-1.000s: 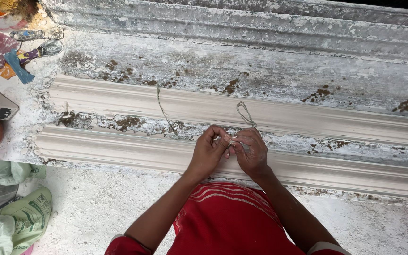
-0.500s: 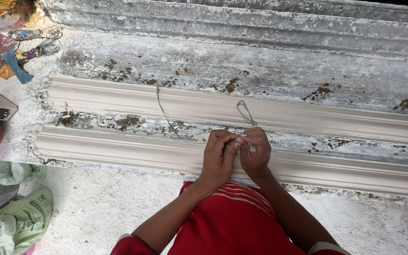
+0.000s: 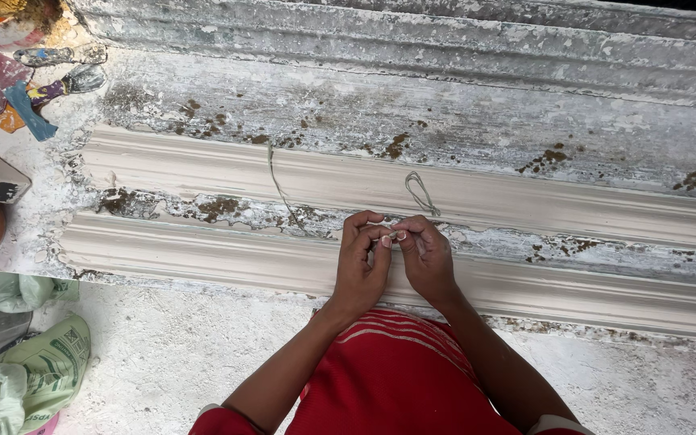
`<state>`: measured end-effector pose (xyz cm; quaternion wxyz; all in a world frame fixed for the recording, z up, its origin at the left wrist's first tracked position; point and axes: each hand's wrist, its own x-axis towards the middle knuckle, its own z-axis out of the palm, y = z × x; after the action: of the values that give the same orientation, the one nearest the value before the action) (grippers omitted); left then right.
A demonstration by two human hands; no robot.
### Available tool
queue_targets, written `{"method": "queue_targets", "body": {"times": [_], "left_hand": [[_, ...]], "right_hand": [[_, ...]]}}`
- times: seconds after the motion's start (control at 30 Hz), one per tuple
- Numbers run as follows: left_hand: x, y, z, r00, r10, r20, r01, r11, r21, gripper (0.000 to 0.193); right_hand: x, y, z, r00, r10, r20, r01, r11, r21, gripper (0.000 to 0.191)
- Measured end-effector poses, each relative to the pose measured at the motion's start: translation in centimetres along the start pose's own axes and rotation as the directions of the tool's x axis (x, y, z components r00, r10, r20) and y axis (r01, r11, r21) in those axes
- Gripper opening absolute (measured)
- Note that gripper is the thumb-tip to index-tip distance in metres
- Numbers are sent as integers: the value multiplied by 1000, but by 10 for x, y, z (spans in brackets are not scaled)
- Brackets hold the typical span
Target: The person ties a green string around a white decorative molding piece on a workbench, then scrapes dried material from the bench surface with a small metal tool.
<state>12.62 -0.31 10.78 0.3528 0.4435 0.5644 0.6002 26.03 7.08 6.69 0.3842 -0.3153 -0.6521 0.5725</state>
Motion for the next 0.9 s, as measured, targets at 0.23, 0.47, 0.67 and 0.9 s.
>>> {"method": "queue_targets", "body": {"times": [0.23,0.47,0.67,0.9], "left_hand": [[7,-8,-12,970,-130,205,176,959,-223,16],[6,-30,3,956,-243,165,293,835,-465,23],[6,-39,8,950,-299,84,300,812,-500,22],[4,-23,7,970,-235,57,241,911,-335,20]], "right_hand": [[6,5,-5,997,-5,80,-14,972,236,10],[10,-9,-14,993,-94,68,100,991,-86,18],[5,-10,-7,985,-173,8,168,947,-274,22],[3,-8,-3,982,-180,-50,169,970,-175,9]]}}
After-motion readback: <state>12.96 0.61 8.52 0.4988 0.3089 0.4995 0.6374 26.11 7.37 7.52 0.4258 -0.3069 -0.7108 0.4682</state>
